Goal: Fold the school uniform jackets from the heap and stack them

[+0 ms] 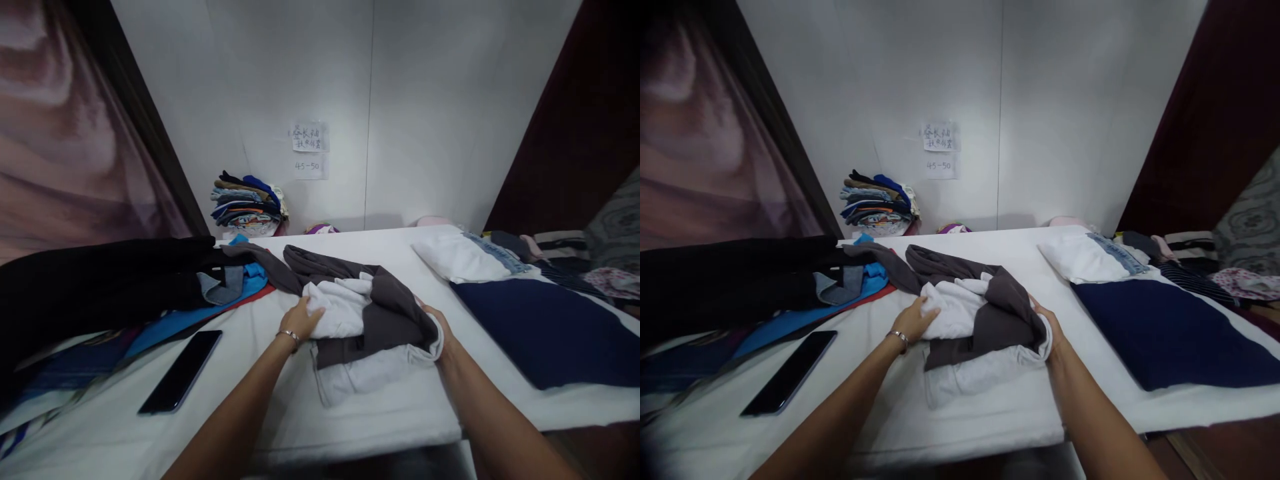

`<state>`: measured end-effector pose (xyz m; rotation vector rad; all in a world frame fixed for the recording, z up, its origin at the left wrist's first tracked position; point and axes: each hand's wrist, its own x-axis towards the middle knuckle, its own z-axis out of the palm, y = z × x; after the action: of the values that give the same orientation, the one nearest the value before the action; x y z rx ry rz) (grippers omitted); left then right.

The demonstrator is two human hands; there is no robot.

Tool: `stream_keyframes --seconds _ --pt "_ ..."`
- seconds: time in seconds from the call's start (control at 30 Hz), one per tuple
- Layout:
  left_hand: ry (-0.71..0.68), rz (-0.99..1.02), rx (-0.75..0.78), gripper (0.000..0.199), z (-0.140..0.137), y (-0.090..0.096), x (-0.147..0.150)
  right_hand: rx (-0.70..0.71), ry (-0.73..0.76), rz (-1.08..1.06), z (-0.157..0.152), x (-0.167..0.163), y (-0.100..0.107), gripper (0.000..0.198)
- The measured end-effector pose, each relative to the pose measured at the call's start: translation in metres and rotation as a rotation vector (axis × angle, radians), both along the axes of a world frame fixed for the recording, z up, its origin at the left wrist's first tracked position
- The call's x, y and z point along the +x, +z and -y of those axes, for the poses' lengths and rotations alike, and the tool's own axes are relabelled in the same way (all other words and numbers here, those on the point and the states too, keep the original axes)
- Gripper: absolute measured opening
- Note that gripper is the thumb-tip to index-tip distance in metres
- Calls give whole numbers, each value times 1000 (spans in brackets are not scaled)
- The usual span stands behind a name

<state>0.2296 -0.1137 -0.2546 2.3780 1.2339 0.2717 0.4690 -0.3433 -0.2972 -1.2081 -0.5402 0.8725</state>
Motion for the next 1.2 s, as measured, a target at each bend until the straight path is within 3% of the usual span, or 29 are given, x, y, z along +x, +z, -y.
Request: stream_keyframes --seconds 0.1,0.2,0.27,0.37,0.47,0.57,0.63,0.77,0.9,0.97,1.07,1.2 --pt "-47 257 -244 51 9 1 -13 68 43 -90 5 -5 2 67" --pt "-99 579 -698 51 22 12 -31 34 97 -89 11 -9 7 71" --pt "-92 689 -945 56 34 18 -45 4 141 -67 14 -10 11 70" --pt "-60 729 -1071 61 55 19 -65 -66 203 20 13 1 22 55" --pt "-71 724 -1064 62 73 12 -80 -253 161 211 0 25 35 48" --pt "-74 690 -966 62 82 3 -89 -499 39 398 -30 52 48 67" --pt "-49 655 -894 60 83 0 -92 -614 37 521 -58 62 53 80" --pt "17 615 -748 51 83 -4 -95 -725 180 787 -123 59 55 93" --pt "64 599 -708 54 85 -10 -98 -750 222 863 -173 33 48 100" --pt "65 610 -727 58 89 -12 -99 -741 247 877 -187 18 43 91" --pt "4 638 -747 61 99 -12 -95 -713 264 875 -195 0 38 60" --pt "-110 627 -667 55 105 -12 -86 -583 199 829 -189 -8 51 22"
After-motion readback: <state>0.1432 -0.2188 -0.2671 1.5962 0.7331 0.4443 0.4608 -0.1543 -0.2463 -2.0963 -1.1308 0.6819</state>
